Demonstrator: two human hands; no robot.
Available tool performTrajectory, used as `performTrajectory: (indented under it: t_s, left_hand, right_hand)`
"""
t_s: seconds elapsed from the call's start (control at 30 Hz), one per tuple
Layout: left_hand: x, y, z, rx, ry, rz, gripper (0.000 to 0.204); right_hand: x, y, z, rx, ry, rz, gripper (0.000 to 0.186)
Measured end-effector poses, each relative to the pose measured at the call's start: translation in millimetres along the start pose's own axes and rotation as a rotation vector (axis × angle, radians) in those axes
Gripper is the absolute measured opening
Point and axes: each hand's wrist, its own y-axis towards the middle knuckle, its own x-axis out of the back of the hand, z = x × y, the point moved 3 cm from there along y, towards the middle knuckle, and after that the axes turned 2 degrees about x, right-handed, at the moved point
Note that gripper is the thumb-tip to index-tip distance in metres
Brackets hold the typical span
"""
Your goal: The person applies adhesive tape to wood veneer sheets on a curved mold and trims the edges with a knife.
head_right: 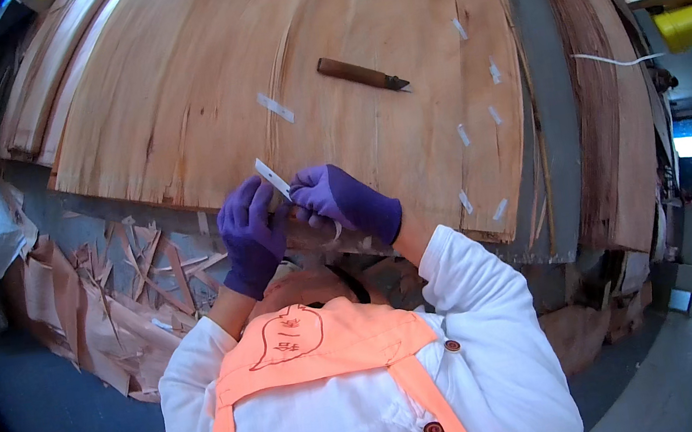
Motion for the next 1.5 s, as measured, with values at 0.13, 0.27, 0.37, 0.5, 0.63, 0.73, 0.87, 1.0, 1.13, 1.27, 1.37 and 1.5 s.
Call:
performTrajectory:
  t_s: [0.13, 0.27, 0.37, 0.5, 0.63, 0.73, 0.87, 1.0, 1.13, 1.27, 1.37, 1.5]
  left_hand:
    - [-2.2, 5.5, -4.3, -0.083, 0.182, 0.168, 0.043]
    - [-9.7, 2.9, -6.4, -0.115, 0.309, 0.240, 0.043]
    - [-9.0, 5.4, -7.5, -0.142, 0.314, 0.249, 0.042]
    - [-2.8, 10.7, -12.5, -0.208, 0.411, 0.265, 0.036]
    - [-5.0, 11.7, -14.7, -0.244, 0.544, 0.322, 0.038]
    - [-6.3, 14.4, -14.5, -0.281, 0.580, 0.365, 0.039]
    - [-3.9, 14.8, -12.8, -0.309, 0.581, 0.407, 0.039]
    - [16.4, 44.1, -18.3, -0.224, 0.326, 0.519, 0.034]
    - [6.7, 131.6, -11.9, -0.194, 0.221, 0.504, 0.026]
    - [-50.4, 185.6, 17.9, -0.239, 0.180, 0.310, 0.020]
    - [-77.2, 192.6, 35.5, -0.213, 0.235, 0.329, 0.018]
    - [-87.7, 187.8, 42.7, -0.187, 0.151, 0.283, 0.021]
  right_hand:
    - [0.7, -0.2, -0.8, -0.010, 0.006, -0.039, 0.019]
    - [-1.2, -4.6, -2.0, -0.015, 0.022, -0.068, 0.023]
    - [-1.3, -14.2, -2.2, 0.014, 0.050, -0.033, 0.026]
    - [1.6, -20.4, 1.3, 0.000, 0.121, 0.011, 0.021]
    - [22.0, -26.6, -0.4, -0.050, -0.104, 0.000, 0.017]
    - [44.8, -18.2, 15.9, 0.129, -0.460, 0.066, 0.011]
    - [71.9, -22.2, 36.3, -0.010, -0.631, 0.045, 0.009]
    - [104.3, -23.0, 58.2, -0.015, -0.137, -0.157, 0.021]
    - [109.7, 13.4, 88.8, 0.193, 0.034, -0.261, 0.022]
    - [97.9, 70.3, 121.5, 0.328, 0.151, -0.267, 0.023]
    - [102.9, 98.8, 121.3, 0.247, 0.143, -0.319, 0.023]
    - [109.4, 105.1, 110.7, 0.142, 0.122, -0.336, 0.020]
